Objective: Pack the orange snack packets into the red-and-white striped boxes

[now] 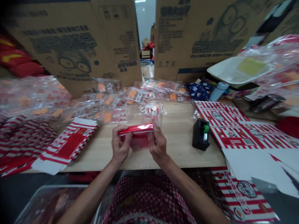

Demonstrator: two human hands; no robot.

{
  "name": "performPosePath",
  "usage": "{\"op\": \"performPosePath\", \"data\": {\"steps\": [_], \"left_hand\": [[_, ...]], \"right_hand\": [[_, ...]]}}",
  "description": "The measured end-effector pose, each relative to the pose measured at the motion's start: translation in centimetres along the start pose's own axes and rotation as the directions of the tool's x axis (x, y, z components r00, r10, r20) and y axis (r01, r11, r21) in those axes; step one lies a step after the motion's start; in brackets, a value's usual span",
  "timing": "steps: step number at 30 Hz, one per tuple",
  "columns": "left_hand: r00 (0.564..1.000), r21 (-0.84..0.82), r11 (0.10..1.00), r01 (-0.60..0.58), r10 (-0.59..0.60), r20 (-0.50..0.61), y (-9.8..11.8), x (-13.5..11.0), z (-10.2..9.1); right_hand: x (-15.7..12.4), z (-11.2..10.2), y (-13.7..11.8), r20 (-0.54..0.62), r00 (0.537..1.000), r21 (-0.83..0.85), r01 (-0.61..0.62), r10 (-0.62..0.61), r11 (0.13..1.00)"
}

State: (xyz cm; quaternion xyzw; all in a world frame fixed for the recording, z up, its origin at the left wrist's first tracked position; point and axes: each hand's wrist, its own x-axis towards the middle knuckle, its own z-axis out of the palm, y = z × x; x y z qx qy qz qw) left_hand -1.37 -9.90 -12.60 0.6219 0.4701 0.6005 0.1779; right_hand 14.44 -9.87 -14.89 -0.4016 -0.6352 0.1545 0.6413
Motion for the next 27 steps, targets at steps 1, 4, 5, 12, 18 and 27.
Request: {"op": "performPosePath", "data": {"steps": [1, 4, 5, 12, 18, 27], "left_hand": [[1.000, -0.040, 0.999, 0.029, -0.029, -0.009, -0.2, 0.2, -0.3], [0.978, -0.288, 0.936, 0.200, -0.207, 0.005, -0.7, 0.8, -0.8], [0.967, -0.375, 0.894, 0.246, -0.254, 0.029, -0.7, 1.0, -0.9], [0.966, -0.542, 0.801, 0.253, -0.241, 0.095, -0.4, 1.2, -0.6], [0.998, -0.232, 0.972, 0.037, -0.023, 0.060, 0.4, 1.9, -1.2], [0.812, 0.101, 0.882, -0.460, 0.371, 0.450, 4.0, 3.2, -0.6]], "right_hand": [[0.3, 0.1, -0.5, 0.014, 0.999, -0.002, 0.038, -0.037, 0.999], [1.5, 0.3, -2.0, 0.035, 0.994, 0.026, 0.099, -0.100, 0.995], [1.9, 0.3, -2.5, 0.029, 0.995, 0.040, 0.096, -0.097, 0.995], [3.2, -0.2, -4.7, 0.018, 0.967, -0.002, 0.256, -0.256, 0.967], [2.4, -0.5, -2.5, -0.049, 0.995, 0.045, 0.093, -0.091, 0.995], [1.9, -4.9, 0.7, 0.200, 0.975, -0.022, 0.104, -0.097, 0.994]]}}
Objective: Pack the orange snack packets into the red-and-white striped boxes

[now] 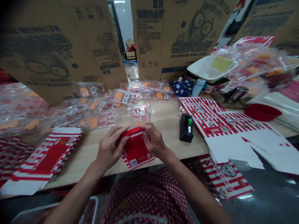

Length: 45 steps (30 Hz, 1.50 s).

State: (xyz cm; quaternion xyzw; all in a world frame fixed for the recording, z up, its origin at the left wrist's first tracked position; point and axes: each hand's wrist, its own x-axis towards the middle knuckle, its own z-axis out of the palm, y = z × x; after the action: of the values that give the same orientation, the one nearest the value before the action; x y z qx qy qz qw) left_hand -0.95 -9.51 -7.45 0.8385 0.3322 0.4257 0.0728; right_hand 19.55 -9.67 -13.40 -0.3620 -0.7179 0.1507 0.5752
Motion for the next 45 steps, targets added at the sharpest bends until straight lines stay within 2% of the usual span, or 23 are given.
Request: {"op": "performPosePath", "data": {"steps": [4, 8, 11, 13, 14, 15, 16, 17, 18, 19, 21, 24, 26, 28, 30, 33, 36, 40, 45], "left_hand": [[0.996, 0.043, 0.995, -0.093, 0.094, -0.003, -0.2, 0.5, 0.8], [0.992, 0.099, 0.987, -0.128, 0.128, 0.008, -0.9, 0.7, 1.4], [0.988, 0.107, 0.983, -0.148, 0.153, -0.035, -1.2, 0.6, 1.7], [0.985, 0.125, 0.979, -0.163, 0.170, -0.044, -1.5, 0.5, 1.8], [0.982, 0.137, 0.975, -0.174, 0.182, -0.043, -1.7, 0.5, 1.8], [0.980, 0.144, 0.973, -0.183, 0.192, -0.051, -1.8, 0.6, 1.9], [0.979, 0.143, 0.972, -0.186, 0.196, -0.062, -2.0, 0.7, 2.0], [0.977, 0.136, 0.974, -0.183, 0.195, -0.081, -2.0, 0.8, 2.2], [0.977, 0.127, 0.976, -0.179, 0.192, -0.098, -2.0, 1.0, 2.4], [0.977, 0.121, 0.978, -0.171, 0.184, -0.111, -1.9, 1.1, 2.7], [0.978, 0.129, 0.979, -0.159, 0.174, -0.119, -1.4, 1.3, 3.2], [0.979, 0.148, 0.980, -0.136, 0.156, -0.132, -0.7, 1.5, 3.7], [0.981, 0.150, 0.982, -0.117, 0.138, -0.137, -0.3, 1.4, 3.9], [0.984, 0.145, 0.985, -0.097, 0.116, -0.133, -0.1, 1.3, 3.9], [0.987, 0.136, 0.987, -0.083, 0.101, -0.128, 0.0, 1.1, 3.8], [0.988, 0.130, 0.988, -0.083, 0.099, -0.118, 0.1, 1.0, 3.8], [0.986, 0.136, 0.986, -0.092, 0.109, -0.122, 0.1, 1.1, 3.8], [0.987, 0.159, 0.983, -0.091, 0.110, -0.113, 0.2, 1.3, 3.6], [0.990, 0.155, 0.984, -0.090, 0.105, -0.092, 0.4, 1.5, 3.6]], "right_hand": [[0.6, -1.6, 0.2, 0.005, 0.989, -0.046, 0.148, -0.148, 0.988], [0.4, -1.3, 0.4, -0.020, 0.986, -0.071, 0.167, -0.168, 0.983], [0.7, -1.2, -0.6, -0.051, 0.992, -0.047, 0.110, -0.112, 0.993], [0.9, -2.2, -1.3, -0.005, 0.999, -0.018, 0.032, -0.032, 0.999], [0.9, -3.2, -1.4, 0.028, 0.999, -0.025, -0.045, 0.046, 0.999], [0.7, -4.5, -1.2, 0.024, 0.984, -0.057, -0.175, 0.177, 0.983], [0.3, -6.0, -0.9, -0.029, 0.938, -0.104, -0.346, 0.345, 0.933], [-0.4, -7.8, -0.3, -0.133, 0.851, -0.140, -0.524, 0.508, 0.840], [-1.2, -9.5, 0.5, -0.278, 0.709, -0.136, -0.697, 0.648, 0.704], [-2.1, -11.1, 1.3, -0.389, 0.577, -0.110, -0.803, 0.718, 0.586], [-3.8, -13.5, 3.2, -0.480, 0.389, -0.035, -0.904, 0.787, 0.425], [-4.8, -14.6, 5.5, -0.429, 0.198, 0.107, -0.958, 0.881, 0.267], [-4.6, -14.3, 6.2, -0.348, 0.120, 0.210, -0.957, 0.930, 0.201], [-4.2, -14.1, 6.3, -0.267, 0.095, 0.296, -0.939, 0.959, 0.175], [-4.1, -14.5, 5.8, -0.201, 0.093, 0.358, -0.920, 0.975, 0.161], [-4.6, -16.1, 4.7, -0.110, 0.100, 0.413, -0.900, 0.989, 0.137], [-5.9, -17.5, 3.7, -0.058, 0.129, 0.449, -0.882, 0.990, 0.142], [-7.8, -17.3, 3.1, -0.102, 0.175, 0.511, -0.835, 0.979, 0.203], [-10.7, -14.3, 3.4, -0.303, 0.199, 0.539, -0.771, 0.932, 0.339]]}}
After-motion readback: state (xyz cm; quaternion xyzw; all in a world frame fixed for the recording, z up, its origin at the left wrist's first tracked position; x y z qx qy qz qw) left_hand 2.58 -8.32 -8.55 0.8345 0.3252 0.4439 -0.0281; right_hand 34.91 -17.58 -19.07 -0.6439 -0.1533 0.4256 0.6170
